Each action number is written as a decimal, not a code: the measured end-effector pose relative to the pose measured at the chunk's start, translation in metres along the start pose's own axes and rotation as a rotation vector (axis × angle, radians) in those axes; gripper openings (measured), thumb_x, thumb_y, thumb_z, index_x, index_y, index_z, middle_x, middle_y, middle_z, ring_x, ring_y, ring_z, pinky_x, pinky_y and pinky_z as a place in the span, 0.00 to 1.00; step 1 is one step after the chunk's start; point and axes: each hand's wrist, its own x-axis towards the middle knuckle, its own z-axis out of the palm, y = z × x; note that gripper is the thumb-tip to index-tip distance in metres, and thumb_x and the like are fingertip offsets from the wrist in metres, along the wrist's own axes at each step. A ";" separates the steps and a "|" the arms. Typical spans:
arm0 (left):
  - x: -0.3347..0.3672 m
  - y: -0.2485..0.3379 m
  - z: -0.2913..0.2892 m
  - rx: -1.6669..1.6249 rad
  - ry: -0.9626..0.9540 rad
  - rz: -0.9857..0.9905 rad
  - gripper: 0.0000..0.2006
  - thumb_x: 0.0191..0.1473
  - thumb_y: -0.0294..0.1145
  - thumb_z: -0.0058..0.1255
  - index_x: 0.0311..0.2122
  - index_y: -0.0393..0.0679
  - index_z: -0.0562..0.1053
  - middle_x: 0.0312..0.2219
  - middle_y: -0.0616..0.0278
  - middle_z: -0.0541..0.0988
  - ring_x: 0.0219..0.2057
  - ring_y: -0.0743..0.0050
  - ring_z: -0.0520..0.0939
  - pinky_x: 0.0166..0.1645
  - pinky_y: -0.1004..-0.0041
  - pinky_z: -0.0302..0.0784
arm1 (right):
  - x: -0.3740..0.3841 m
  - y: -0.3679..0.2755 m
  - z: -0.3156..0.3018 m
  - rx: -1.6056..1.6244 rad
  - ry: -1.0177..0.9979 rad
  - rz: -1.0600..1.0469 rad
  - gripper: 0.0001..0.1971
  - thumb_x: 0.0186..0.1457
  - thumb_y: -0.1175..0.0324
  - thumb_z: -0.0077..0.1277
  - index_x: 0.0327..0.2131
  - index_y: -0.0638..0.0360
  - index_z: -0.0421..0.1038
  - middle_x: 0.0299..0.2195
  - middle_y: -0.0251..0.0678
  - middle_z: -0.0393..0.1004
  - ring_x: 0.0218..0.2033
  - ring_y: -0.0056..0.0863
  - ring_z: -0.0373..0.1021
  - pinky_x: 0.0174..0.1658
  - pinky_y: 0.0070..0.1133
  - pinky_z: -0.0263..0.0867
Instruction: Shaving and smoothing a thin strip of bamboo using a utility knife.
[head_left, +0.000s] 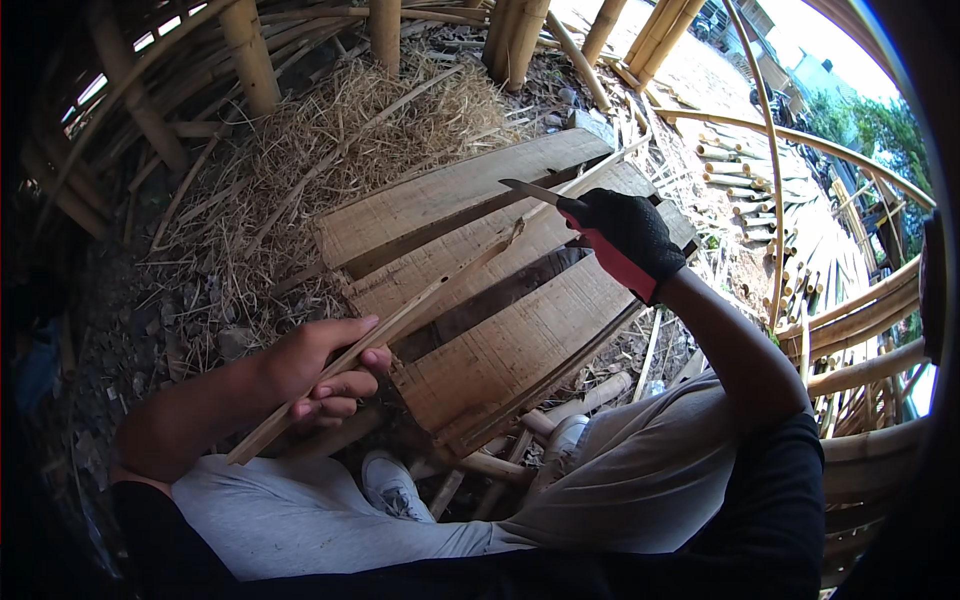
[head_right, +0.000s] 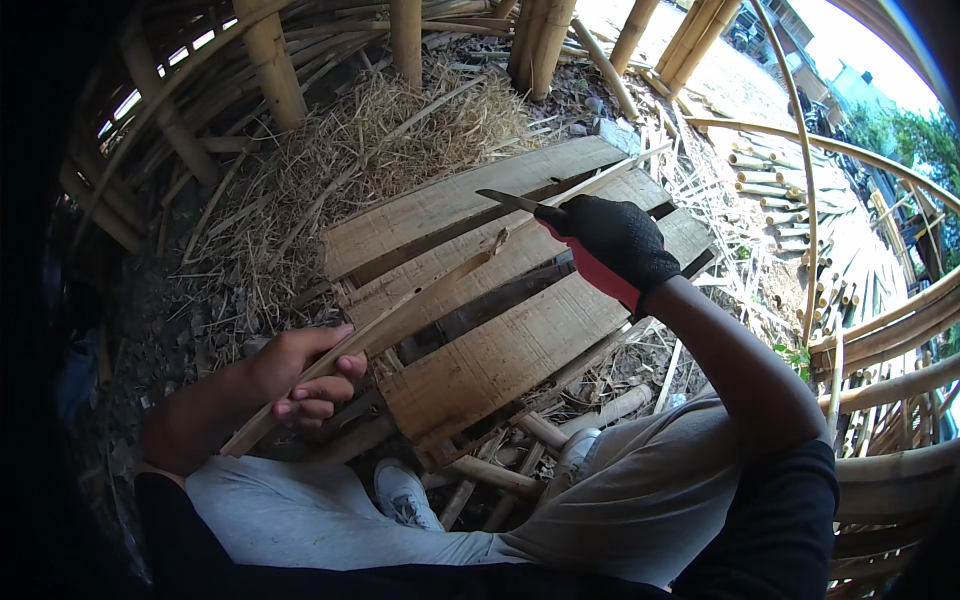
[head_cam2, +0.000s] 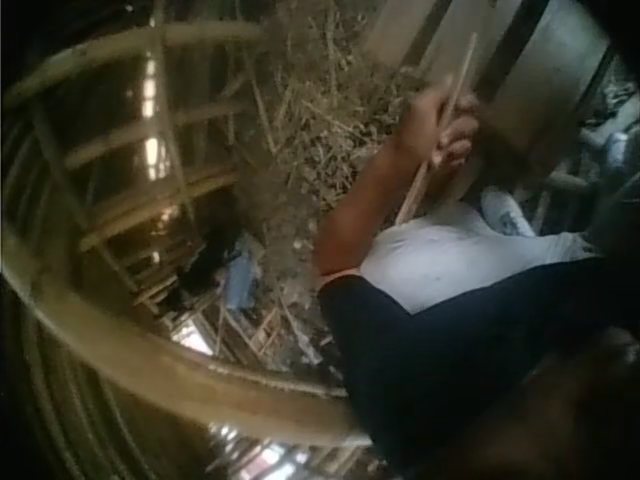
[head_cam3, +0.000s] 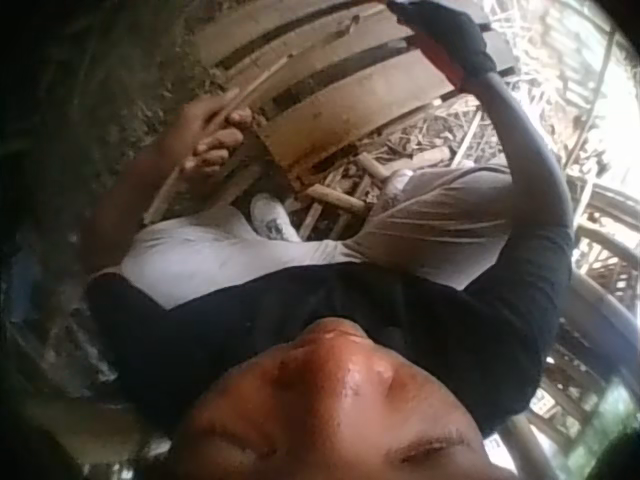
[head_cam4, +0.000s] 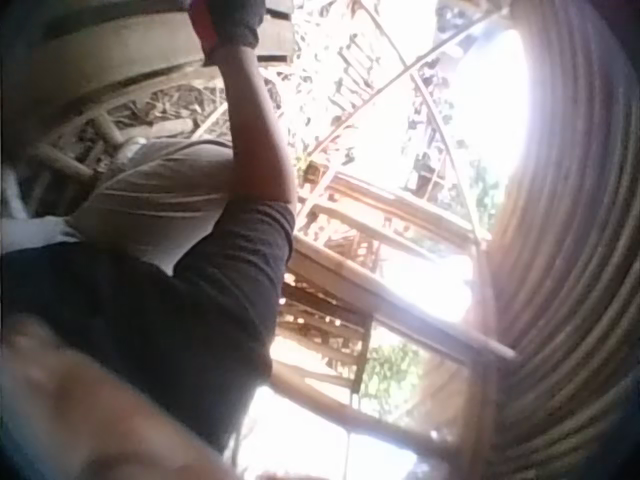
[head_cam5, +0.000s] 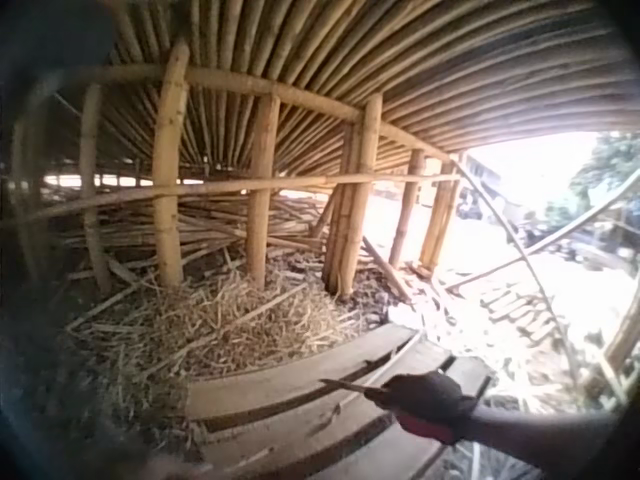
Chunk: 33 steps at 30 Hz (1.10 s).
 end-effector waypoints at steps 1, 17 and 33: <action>0.000 0.000 -0.001 -0.046 -0.023 -0.017 0.20 0.64 0.57 0.26 0.30 0.53 0.60 0.07 0.70 0.57 0.03 0.78 0.58 0.09 0.79 0.52 | 0.000 -0.001 -0.008 -0.074 0.045 -0.067 0.18 0.60 0.50 0.48 0.30 0.54 0.75 0.23 0.36 0.75 0.26 0.36 0.74 0.31 0.27 0.68; 0.004 -0.001 -0.002 0.024 -0.016 -0.001 0.20 0.63 0.58 0.28 0.30 0.53 0.60 0.07 0.72 0.57 0.03 0.79 0.60 0.09 0.79 0.53 | 0.008 0.040 -0.020 -0.652 0.204 -0.645 0.14 0.52 0.49 0.53 0.20 0.42 0.74 0.16 0.28 0.72 0.20 0.29 0.72 0.22 0.26 0.65; 0.007 -0.003 -0.004 0.074 -0.003 0.014 0.21 0.63 0.59 0.29 0.30 0.53 0.60 0.07 0.71 0.57 0.03 0.79 0.60 0.09 0.80 0.53 | 0.010 0.035 -0.011 -0.517 0.175 -0.519 0.18 0.57 0.48 0.48 0.19 0.45 0.72 0.16 0.29 0.72 0.19 0.31 0.72 0.22 0.28 0.66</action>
